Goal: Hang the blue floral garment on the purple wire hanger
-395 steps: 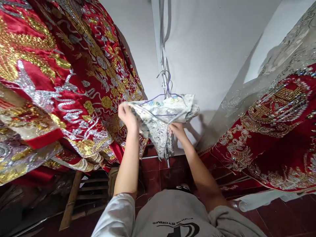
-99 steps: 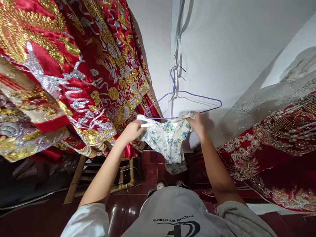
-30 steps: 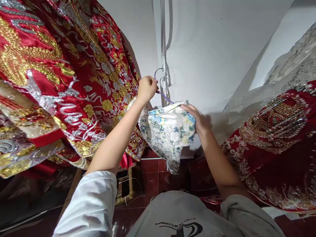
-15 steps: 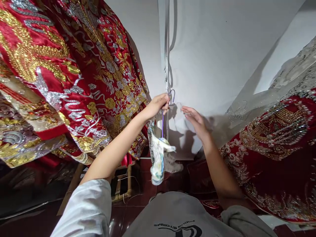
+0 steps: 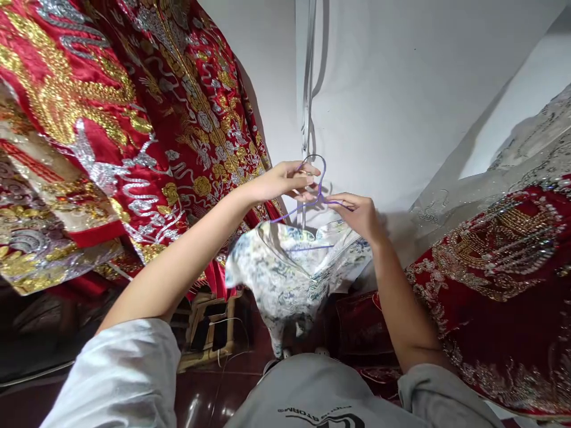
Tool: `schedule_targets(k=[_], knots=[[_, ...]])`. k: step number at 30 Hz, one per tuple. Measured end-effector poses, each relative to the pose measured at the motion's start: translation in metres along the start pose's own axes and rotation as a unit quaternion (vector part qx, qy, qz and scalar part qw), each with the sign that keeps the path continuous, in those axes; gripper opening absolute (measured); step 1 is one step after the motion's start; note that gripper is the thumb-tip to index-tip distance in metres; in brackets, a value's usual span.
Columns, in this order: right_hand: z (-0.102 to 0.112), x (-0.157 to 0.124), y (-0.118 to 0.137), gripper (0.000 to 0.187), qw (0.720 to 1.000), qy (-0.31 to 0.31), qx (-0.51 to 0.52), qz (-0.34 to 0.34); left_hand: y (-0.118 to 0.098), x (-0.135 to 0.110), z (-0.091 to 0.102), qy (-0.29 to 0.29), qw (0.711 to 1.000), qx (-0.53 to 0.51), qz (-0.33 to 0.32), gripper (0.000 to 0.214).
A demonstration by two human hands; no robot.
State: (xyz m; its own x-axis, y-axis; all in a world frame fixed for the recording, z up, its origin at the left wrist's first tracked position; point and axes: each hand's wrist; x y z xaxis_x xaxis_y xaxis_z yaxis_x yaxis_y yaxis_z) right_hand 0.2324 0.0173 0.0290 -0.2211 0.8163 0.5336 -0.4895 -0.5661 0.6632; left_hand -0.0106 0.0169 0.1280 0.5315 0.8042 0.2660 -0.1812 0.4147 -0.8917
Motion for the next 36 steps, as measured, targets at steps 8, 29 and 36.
schedule_targets(k=[8, 29, 36], knots=[[-0.006, 0.06, -0.02, 0.034, 0.995, -0.049, 0.019, -0.085, 0.052, -0.031, 0.05, -0.082, 0.978, 0.193, 0.0, 0.025], [-0.167, -0.077, -0.031, 0.032, 0.978, -0.191, -0.029, -0.077, 0.219, -0.043, -0.048, -0.457, 0.859, -0.228, -0.04, 0.023], [-0.199, -0.064, -0.059, 0.055, 0.931, 0.071, 0.018, -0.358, 0.208, -0.088, -0.082, -0.423, 0.834, -0.354, -0.025, 0.033]])
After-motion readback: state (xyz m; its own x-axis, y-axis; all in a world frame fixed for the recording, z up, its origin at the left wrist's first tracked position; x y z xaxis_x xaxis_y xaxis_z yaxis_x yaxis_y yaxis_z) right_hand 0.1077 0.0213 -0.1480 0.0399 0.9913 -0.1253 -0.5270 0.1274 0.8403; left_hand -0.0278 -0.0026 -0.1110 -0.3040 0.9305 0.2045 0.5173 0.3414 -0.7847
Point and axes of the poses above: each hand's wrist, its own x-axis towards the middle knuckle, its own z-axis out of the back of the hand, y = z × x, and after that the axes turned 12 degrees about -x, right-handed
